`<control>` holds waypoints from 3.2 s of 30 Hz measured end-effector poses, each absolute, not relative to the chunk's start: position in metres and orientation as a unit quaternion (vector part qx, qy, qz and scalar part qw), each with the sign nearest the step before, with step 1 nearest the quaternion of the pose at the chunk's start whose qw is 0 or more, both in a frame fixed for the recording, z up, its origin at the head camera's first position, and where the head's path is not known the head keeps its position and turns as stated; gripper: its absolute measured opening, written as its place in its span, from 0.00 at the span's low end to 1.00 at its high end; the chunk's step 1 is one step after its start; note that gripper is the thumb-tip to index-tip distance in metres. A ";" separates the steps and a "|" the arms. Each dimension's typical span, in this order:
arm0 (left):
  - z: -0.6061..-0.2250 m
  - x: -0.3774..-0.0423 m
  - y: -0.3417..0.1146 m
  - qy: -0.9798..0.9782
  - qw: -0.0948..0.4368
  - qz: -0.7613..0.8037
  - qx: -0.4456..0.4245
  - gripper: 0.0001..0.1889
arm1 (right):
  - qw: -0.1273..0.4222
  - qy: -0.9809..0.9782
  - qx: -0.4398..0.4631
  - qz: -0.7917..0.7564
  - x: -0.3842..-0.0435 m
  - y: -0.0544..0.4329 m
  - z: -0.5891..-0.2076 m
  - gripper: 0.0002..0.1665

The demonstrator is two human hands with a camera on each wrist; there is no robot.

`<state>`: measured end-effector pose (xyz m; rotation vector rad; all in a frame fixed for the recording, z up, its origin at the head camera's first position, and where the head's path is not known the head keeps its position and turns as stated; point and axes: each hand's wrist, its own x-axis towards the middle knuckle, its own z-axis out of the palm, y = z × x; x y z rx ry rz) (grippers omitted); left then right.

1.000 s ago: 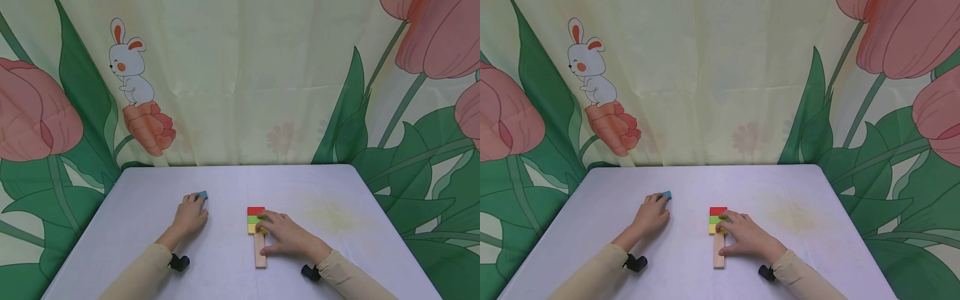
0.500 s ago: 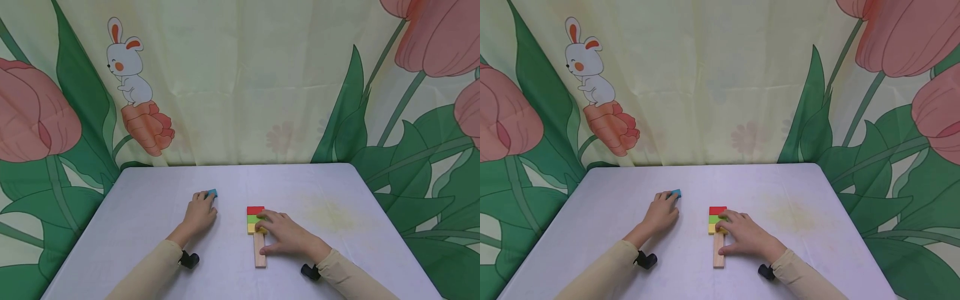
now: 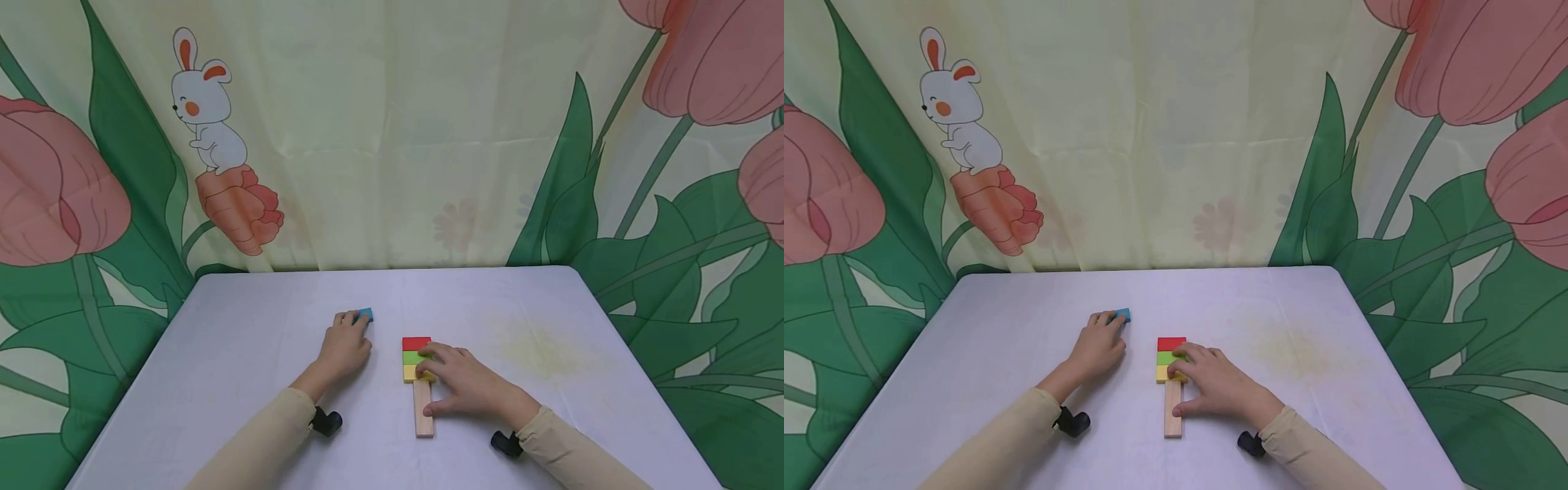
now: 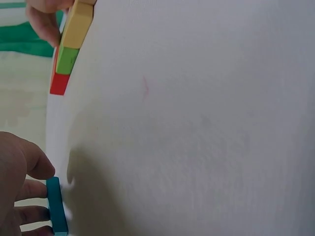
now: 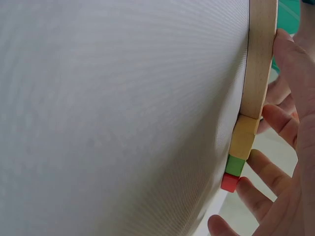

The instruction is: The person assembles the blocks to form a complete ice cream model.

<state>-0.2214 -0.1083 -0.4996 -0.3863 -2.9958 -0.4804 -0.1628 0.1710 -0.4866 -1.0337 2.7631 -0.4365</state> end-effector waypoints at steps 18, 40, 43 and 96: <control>-0.497 -0.220 -0.074 -0.977 0.026 -0.148 -0.149 0.27 | 0.081 0.925 -0.341 -0.147 -0.161 0.171 -0.487 0.41; -0.496 -0.219 -0.041 -0.975 0.001 -0.125 -0.186 0.25 | 0.092 0.926 -0.333 -0.151 -0.162 0.172 -0.487 0.41; -0.496 -0.219 -0.037 -0.973 0.001 -0.120 -0.195 0.25 | 0.094 0.928 -0.330 -0.148 -0.162 0.173 -0.487 0.41; -0.500 -0.216 -0.062 -0.765 -0.159 -0.624 -0.002 0.30 | 0.228 0.701 -0.016 -0.675 -0.221 0.166 -0.494 0.34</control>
